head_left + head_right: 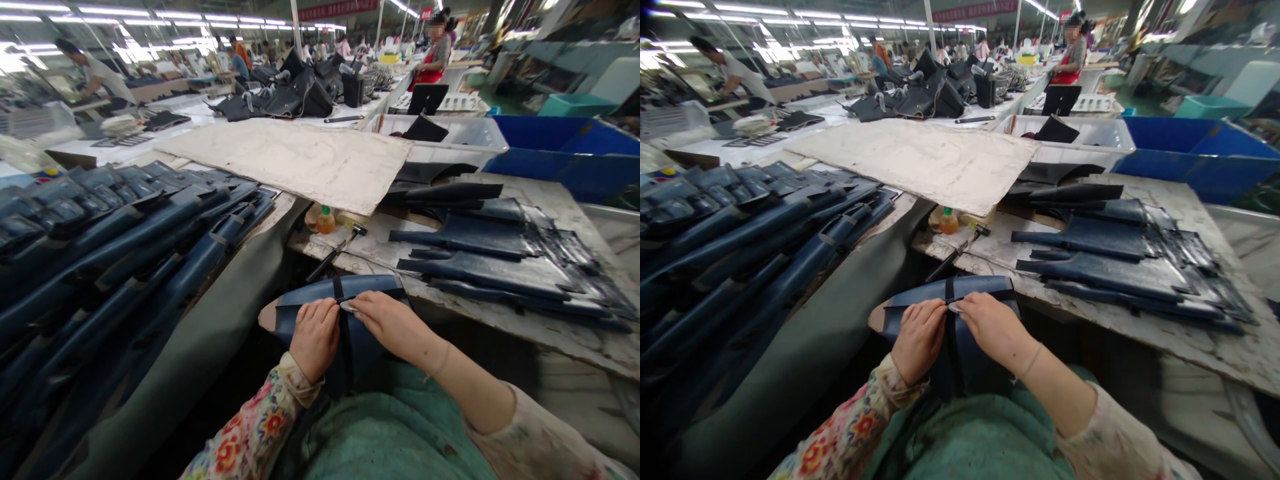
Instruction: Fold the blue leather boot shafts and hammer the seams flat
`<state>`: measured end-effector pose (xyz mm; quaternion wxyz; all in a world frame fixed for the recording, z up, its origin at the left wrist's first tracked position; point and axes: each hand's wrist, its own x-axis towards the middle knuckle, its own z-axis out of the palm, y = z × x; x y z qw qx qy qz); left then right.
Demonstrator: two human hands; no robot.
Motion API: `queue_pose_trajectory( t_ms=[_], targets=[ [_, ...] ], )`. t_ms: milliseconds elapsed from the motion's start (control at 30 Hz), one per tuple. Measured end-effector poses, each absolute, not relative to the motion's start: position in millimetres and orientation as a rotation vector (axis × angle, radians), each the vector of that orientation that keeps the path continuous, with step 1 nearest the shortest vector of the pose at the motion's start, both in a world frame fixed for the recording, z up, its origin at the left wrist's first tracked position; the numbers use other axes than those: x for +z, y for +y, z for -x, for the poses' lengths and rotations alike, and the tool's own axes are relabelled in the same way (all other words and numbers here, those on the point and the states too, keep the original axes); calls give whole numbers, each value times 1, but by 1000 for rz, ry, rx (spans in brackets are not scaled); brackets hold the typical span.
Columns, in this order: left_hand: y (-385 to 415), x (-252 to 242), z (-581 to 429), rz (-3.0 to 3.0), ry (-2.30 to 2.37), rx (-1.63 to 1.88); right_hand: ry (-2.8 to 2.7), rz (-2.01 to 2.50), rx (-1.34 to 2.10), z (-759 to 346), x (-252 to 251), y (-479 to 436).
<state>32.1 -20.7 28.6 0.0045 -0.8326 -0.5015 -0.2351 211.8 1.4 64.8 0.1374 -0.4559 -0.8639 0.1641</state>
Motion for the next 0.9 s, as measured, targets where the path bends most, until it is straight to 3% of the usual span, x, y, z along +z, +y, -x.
queue_pose_trajectory(
  t_ms=[567, 900],
  targets=[
    [-19, 35, -33, 2637, -1608, -649, -2398, 1574, 63, -183, 52, -13],
    [-27, 28, -29, 2595, -1621, -677, -2437, 1543, -24, -221, 49, -25]
  ],
)
